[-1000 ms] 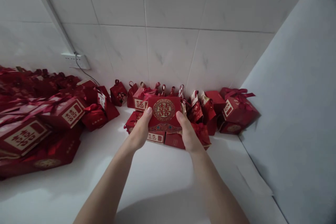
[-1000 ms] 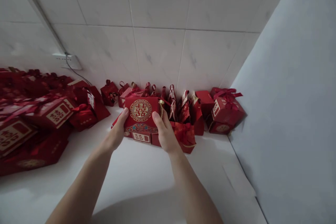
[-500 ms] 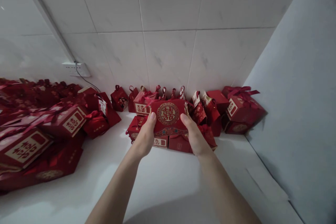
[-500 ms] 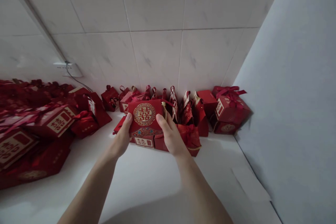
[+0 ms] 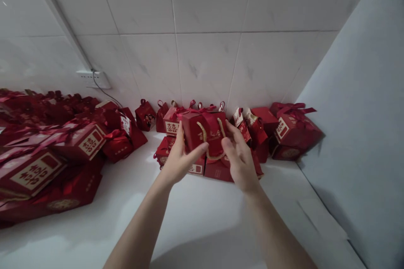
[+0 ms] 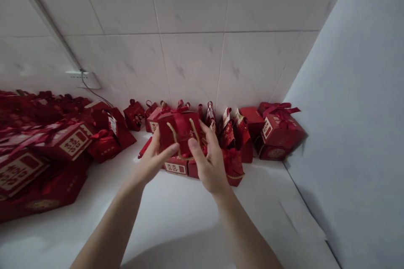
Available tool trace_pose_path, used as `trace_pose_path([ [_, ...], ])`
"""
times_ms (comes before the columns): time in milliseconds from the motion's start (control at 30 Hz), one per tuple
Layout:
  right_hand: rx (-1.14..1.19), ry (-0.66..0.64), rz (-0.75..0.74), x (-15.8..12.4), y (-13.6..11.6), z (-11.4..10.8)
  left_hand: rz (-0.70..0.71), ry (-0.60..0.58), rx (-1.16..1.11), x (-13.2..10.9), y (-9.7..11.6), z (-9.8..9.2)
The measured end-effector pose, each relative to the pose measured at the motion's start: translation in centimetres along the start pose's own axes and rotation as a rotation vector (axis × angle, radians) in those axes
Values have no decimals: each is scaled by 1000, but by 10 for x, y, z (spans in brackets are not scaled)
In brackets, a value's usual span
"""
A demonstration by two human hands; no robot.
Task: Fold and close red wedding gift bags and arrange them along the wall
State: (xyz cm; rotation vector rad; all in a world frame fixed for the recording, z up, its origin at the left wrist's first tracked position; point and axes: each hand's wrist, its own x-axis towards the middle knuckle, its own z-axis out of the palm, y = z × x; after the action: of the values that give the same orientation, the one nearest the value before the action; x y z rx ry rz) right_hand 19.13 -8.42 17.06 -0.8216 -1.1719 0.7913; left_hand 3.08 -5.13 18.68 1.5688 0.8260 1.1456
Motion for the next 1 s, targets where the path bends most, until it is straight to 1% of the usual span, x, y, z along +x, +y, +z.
trace_pose_path([
  [133, 107, -33, 67, -2, -8, 0, -243, 53, -322, 2, -1, -4],
  [200, 129, -64, 118, -3, -10, 1, -286, 71, -421, 2, -1, -2],
  [267, 132, -93, 148, -5, -10, 1, -272, 77, -466, 2, -2, 1],
  [433, 109, -105, 149, -6, -10, 0, -248, 111, -486, 3, -7, 5],
  [600, 118, -94, 180, -5, -10, 0, -253, 104, -497, 3, -11, 3],
  [833, 100, -100, 201, -5, -11, -1, -270, 88, -507, 4, -10, 5],
  [900, 91, -95, 216, -4, -11, -2, -291, 73, -497, 4, -8, 5],
  [1000, 97, -88, 227, -3, -9, -3, -364, 59, -455, 6, -6, 4],
])
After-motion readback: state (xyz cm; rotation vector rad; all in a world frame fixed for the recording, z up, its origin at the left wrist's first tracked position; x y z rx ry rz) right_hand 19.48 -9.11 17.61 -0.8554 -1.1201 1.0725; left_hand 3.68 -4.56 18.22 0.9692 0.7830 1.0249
